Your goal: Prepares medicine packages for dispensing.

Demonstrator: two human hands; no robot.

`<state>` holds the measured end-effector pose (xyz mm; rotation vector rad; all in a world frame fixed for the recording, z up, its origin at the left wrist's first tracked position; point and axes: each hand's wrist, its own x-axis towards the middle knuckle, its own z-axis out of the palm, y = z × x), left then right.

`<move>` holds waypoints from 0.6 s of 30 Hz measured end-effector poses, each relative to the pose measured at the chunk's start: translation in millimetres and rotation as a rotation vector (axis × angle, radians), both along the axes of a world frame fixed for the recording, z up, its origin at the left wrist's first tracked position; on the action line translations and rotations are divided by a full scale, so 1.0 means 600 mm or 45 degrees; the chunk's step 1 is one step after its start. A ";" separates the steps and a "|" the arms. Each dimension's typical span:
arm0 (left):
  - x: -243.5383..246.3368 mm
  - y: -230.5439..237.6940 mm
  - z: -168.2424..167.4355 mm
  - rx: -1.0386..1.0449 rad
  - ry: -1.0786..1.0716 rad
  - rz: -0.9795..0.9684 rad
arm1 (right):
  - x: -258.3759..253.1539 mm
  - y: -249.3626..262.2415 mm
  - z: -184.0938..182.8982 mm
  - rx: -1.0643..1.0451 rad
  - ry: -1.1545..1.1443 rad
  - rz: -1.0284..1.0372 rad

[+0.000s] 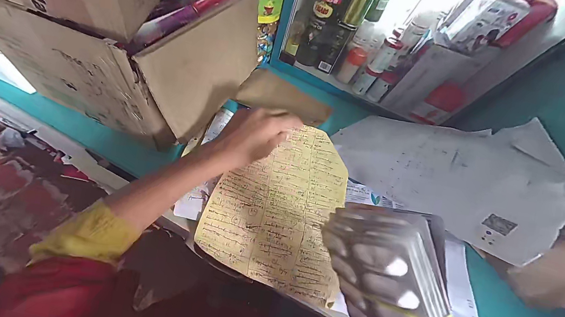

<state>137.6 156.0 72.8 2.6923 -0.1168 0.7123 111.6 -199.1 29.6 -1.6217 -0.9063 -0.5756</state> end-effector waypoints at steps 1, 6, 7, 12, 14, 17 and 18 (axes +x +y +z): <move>0.030 0.008 0.000 0.056 0.088 0.077 | -0.001 -0.007 0.001 -0.001 0.000 -0.055; 0.107 0.036 -0.013 0.243 0.416 0.328 | -0.005 -0.011 -0.005 0.165 0.037 -0.214; 0.107 0.038 -0.016 0.199 0.437 0.368 | -0.006 -0.013 -0.006 0.172 0.044 -0.221; 0.073 0.032 -0.022 0.082 -0.168 0.422 | -0.005 -0.017 -0.008 0.172 0.064 -0.232; 0.039 0.019 -0.017 0.114 -0.492 0.282 | -0.006 -0.019 -0.009 0.167 0.089 -0.243; -0.035 -0.001 -0.010 0.233 -0.709 0.091 | 0.005 -0.025 -0.016 0.177 0.052 -0.290; -0.062 -0.006 -0.013 0.264 -0.719 0.052 | 0.012 -0.027 -0.021 0.199 0.043 -0.300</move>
